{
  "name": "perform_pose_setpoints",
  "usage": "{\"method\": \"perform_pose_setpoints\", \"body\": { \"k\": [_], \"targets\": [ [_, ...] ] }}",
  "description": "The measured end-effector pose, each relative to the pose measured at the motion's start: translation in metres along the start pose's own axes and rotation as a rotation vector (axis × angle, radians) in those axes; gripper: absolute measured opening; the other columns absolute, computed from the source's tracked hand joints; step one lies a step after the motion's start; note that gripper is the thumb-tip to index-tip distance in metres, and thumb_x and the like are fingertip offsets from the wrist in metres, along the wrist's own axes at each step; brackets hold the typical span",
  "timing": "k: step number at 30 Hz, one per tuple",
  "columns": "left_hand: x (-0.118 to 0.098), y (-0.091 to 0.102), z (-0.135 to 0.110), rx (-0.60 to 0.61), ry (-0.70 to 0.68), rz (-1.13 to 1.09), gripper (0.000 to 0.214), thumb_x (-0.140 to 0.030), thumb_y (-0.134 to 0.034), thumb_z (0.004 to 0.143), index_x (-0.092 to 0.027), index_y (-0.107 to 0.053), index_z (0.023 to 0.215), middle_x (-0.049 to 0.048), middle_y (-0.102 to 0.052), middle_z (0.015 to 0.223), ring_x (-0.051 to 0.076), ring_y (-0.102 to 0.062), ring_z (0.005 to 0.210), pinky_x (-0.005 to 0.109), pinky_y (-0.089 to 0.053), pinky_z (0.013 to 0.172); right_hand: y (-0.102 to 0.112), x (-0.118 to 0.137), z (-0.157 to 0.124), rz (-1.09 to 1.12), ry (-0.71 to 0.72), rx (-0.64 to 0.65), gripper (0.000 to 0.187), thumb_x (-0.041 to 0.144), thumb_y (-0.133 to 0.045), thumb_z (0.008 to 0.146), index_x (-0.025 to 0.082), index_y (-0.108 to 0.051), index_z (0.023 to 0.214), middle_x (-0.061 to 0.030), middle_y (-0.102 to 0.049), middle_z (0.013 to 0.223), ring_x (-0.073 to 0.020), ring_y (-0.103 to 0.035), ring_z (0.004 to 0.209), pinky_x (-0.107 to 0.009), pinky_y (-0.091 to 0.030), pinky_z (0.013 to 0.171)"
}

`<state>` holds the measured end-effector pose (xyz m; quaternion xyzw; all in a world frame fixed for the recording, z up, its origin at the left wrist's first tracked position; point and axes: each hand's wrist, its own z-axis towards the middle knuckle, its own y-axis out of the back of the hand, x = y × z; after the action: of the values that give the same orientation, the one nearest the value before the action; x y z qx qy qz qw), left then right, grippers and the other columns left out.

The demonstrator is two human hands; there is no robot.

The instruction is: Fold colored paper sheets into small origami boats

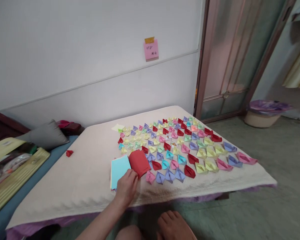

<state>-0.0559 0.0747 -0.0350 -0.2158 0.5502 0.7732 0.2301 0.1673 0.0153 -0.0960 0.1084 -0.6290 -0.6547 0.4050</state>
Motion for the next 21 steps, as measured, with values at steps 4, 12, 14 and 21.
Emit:
{"method": "perform_pose_setpoints", "body": {
  "k": [4,12,14,21],
  "targets": [
    [-0.004,-0.028,0.002,-0.040,-0.107,0.053,0.016,-0.008,-0.053,0.080,-0.020,-0.061,0.072,0.0103,-0.059,0.085,0.024,-0.054,0.083,0.038,-0.037,0.080,0.008,0.002,-0.001,0.004,-0.046,0.032,0.010,0.013,-0.056,0.068,0.021,-0.062,0.072,-0.0012,-0.068,0.077,-0.0201,-0.057,0.074,-0.032,-0.029,0.069],
    [-0.008,-0.038,0.021,-0.225,0.002,-0.067,0.013,-0.010,-0.055,0.078,-0.021,-0.060,0.070,0.0091,-0.058,0.086,0.025,-0.053,0.088,0.041,-0.035,0.085,0.024,0.003,0.002,0.007,-0.124,0.078,0.009,0.017,-0.055,0.072,0.020,-0.064,0.075,-0.0039,-0.068,0.081,-0.0215,-0.057,0.077,-0.032,-0.030,0.070],
    [-0.009,-0.030,0.025,-0.317,0.103,-0.145,0.012,-0.015,-0.055,0.079,-0.021,-0.058,0.069,0.0077,-0.058,0.087,0.024,-0.054,0.088,0.040,-0.037,0.084,0.030,0.006,0.004,0.011,-0.144,0.088,0.010,0.017,-0.054,0.073,0.019,-0.064,0.075,-0.0047,-0.068,0.082,-0.0222,-0.057,0.078,-0.032,-0.030,0.071],
    [-0.009,0.017,0.031,-0.595,0.470,-0.618,0.019,-0.037,-0.055,0.078,-0.021,-0.052,0.067,-0.0005,-0.058,0.064,0.018,-0.060,0.063,0.030,-0.046,0.060,0.036,0.012,0.005,-0.015,-0.196,0.000,0.014,0.013,-0.053,0.071,0.018,-0.065,0.073,-0.0067,-0.069,0.083,-0.0248,-0.059,0.082,-0.034,-0.034,0.074]
  ]
}}
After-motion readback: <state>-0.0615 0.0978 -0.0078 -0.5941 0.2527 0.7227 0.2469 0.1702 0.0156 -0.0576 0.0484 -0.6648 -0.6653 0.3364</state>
